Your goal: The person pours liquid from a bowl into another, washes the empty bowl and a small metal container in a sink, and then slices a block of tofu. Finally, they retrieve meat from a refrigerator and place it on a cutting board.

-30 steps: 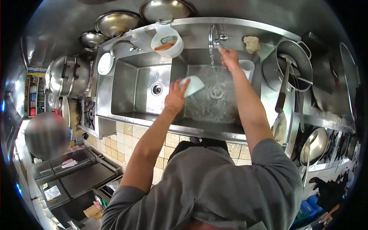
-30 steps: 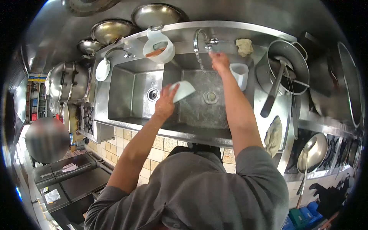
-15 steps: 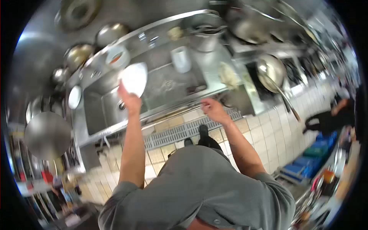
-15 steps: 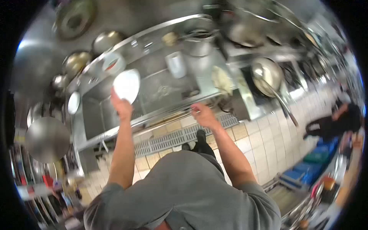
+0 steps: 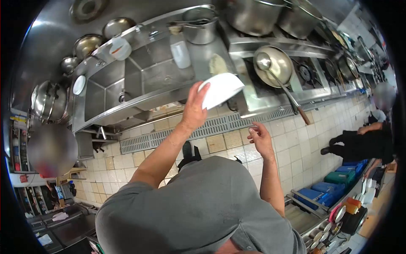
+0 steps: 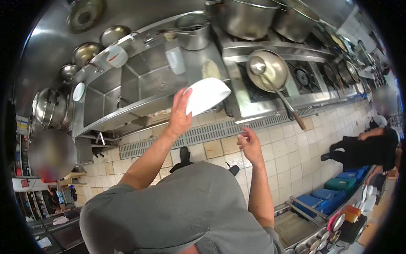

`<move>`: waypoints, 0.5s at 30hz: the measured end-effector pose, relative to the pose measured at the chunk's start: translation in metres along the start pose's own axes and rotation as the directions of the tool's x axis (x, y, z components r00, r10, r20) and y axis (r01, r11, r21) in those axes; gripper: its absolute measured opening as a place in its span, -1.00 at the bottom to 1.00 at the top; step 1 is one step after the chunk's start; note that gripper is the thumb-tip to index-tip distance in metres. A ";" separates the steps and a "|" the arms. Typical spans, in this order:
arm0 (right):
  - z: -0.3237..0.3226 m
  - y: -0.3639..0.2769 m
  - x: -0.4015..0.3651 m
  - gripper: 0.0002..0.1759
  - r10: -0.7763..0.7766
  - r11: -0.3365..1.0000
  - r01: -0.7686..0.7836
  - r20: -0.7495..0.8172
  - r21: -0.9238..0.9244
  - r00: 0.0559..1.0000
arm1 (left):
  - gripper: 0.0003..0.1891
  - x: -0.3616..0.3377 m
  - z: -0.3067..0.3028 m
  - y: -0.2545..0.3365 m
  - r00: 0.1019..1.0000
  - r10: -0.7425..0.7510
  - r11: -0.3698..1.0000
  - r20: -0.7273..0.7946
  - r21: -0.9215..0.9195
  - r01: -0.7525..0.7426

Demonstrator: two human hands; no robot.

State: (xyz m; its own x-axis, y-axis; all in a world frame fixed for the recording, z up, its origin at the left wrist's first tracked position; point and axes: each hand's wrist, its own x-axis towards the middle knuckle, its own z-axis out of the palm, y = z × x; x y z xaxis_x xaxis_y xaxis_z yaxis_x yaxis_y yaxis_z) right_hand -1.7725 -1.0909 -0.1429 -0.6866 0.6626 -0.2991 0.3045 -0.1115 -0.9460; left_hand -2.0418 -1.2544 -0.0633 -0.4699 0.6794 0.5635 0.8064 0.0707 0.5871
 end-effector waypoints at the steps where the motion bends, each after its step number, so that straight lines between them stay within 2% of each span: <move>1: -0.025 -0.002 -0.013 -0.42 0.020 1.000 -0.020 0.018 0.014 1.000 | -0.14 -0.003 0.023 0.034 0.996 -0.048 0.997 0.076 -0.056 0.052; 2: -0.049 -0.004 -0.026 -0.42 0.024 0.999 -0.024 -0.020 0.033 1.000 | -0.14 -0.007 0.050 0.060 0.994 -0.020 0.997 0.104 -0.074 0.028; 4: -0.095 -0.007 -0.050 -0.33 0.035 0.978 -0.026 -0.037 0.206 0.999 | -0.13 -0.012 0.103 0.107 0.968 0.019 0.954 0.250 -0.296 0.058; 5: -0.117 -0.005 -0.059 -0.32 0.066 0.951 -0.051 -0.039 0.306 0.997 | -0.15 -0.016 0.128 0.133 0.951 0.039 0.948 0.306 -0.313 0.062; 6: -0.143 0.008 -0.064 -0.32 0.060 0.952 -0.035 -0.075 0.303 0.995 | -0.15 -0.019 0.156 0.154 0.949 0.068 0.940 0.309 -0.339 0.043; 8: -0.180 0.055 -0.057 -0.40 0.166 0.837 0.004 -0.261 0.546 0.951 | -0.15 -0.023 0.206 0.186 0.895 0.132 0.807 0.426 -0.571 0.153; 9: -0.202 0.079 -0.055 -0.48 0.085 0.881 0.091 -0.343 0.465 0.935 | -0.15 -0.020 0.220 0.205 0.892 0.146 0.804 0.429 -0.577 0.145; 11: -0.232 0.078 -0.067 -0.52 0.100 0.837 0.140 -0.400 0.529 0.911 | -0.19 -0.011 0.245 0.241 0.859 0.266 0.818 0.438 -0.575 0.040; 12: -0.247 0.076 -0.071 -0.55 0.120 0.795 0.182 -0.444 0.579 0.888 | -0.19 -0.010 0.261 0.249 0.856 0.273 0.815 0.439 -0.579 0.038; 13: -0.265 0.089 -0.063 -0.58 0.010 0.746 0.294 -0.452 0.597 0.892 | -0.20 -0.005 0.279 0.254 0.829 0.402 0.772 0.388 -0.631 -0.079; 14: -0.276 0.096 -0.051 -0.58 -0.051 0.688 0.419 -0.537 0.593 0.842 | -0.20 0.004 0.297 0.260 0.786 0.524 0.711 0.327 -0.676 -0.192; 15: -0.291 0.104 -0.042 -0.58 -0.049 0.638 0.458 -0.561 0.619 0.826 | -0.21 0.013 0.315 0.266 0.783 0.557 0.680 0.276 -0.693 -0.239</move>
State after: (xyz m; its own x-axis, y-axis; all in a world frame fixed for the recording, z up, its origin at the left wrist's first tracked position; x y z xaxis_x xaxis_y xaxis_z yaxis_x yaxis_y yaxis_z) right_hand -1.5198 -0.9148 -0.1924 -0.2114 0.9686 -0.1308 -0.5289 -0.2259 -0.8181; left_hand -1.7207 -0.9965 -0.0832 0.1799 0.7734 0.6079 0.4114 -0.6205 0.6676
